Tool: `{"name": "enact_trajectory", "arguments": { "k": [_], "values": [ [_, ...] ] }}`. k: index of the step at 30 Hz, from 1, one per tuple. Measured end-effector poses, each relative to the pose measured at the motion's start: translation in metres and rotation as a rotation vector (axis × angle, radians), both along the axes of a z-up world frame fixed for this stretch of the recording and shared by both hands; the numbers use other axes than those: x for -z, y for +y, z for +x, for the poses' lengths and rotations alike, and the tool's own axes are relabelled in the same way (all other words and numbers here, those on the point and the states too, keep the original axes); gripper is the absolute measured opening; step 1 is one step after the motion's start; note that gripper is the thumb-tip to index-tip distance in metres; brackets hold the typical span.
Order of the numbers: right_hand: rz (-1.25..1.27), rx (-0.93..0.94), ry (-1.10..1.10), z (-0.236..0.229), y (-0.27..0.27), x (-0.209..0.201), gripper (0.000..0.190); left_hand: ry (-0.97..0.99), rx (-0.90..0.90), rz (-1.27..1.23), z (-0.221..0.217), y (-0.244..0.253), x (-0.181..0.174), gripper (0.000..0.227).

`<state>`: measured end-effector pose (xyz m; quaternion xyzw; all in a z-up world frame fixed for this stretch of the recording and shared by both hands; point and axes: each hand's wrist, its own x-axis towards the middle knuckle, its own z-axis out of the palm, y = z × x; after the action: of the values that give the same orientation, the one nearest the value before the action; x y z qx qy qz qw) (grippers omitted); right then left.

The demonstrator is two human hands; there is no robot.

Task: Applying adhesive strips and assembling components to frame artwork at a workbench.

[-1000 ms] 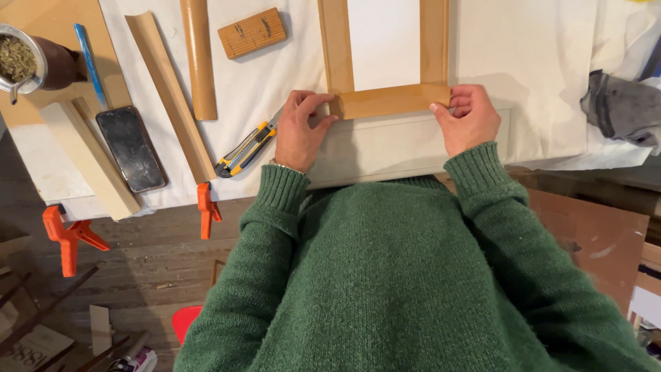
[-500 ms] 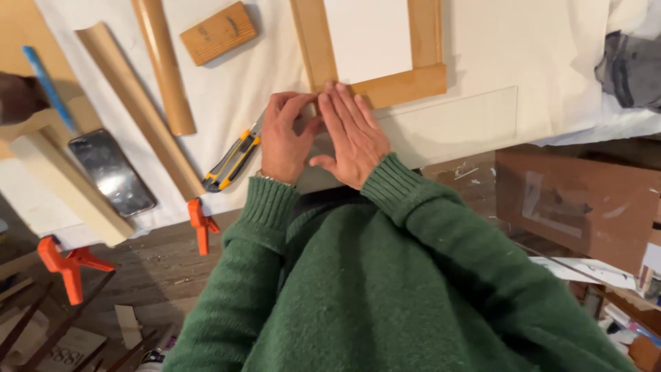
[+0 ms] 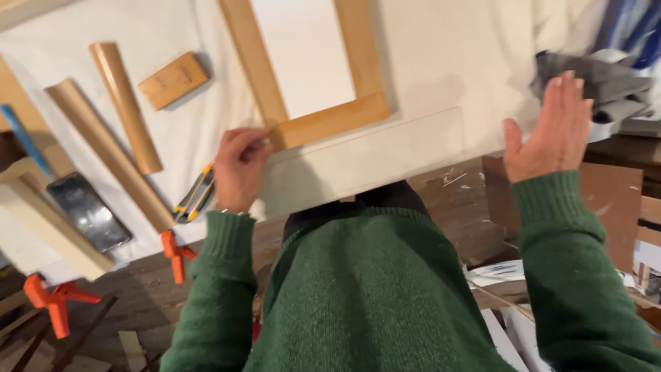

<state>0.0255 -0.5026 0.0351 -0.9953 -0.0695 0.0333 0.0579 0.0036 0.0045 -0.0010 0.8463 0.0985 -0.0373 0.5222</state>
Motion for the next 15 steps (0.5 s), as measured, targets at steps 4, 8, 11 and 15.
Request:
{"name": "enact_trajectory", "arguments": {
  "k": [4,8,11,15],
  "values": [
    [-0.147,0.049,-0.130,0.020,-0.056,-0.012,0.077,0.097,-0.148,-0.115,-0.005,0.001,-0.008,0.017],
    [-0.247,0.049,-0.166,0.043,-0.092,-0.017,0.053,0.139,-0.374,-0.182,-0.002,-0.019,-0.030,0.019],
    [-0.162,0.080,-0.102,0.056,-0.111,-0.019,0.044,0.120,-0.413,-0.131,0.004,-0.037,-0.048,0.020],
    [-0.051,0.177,0.057,0.059,-0.125,-0.028,0.047,0.067,-0.285,-0.011,0.013,-0.058,-0.061,0.021]
  ]
}}
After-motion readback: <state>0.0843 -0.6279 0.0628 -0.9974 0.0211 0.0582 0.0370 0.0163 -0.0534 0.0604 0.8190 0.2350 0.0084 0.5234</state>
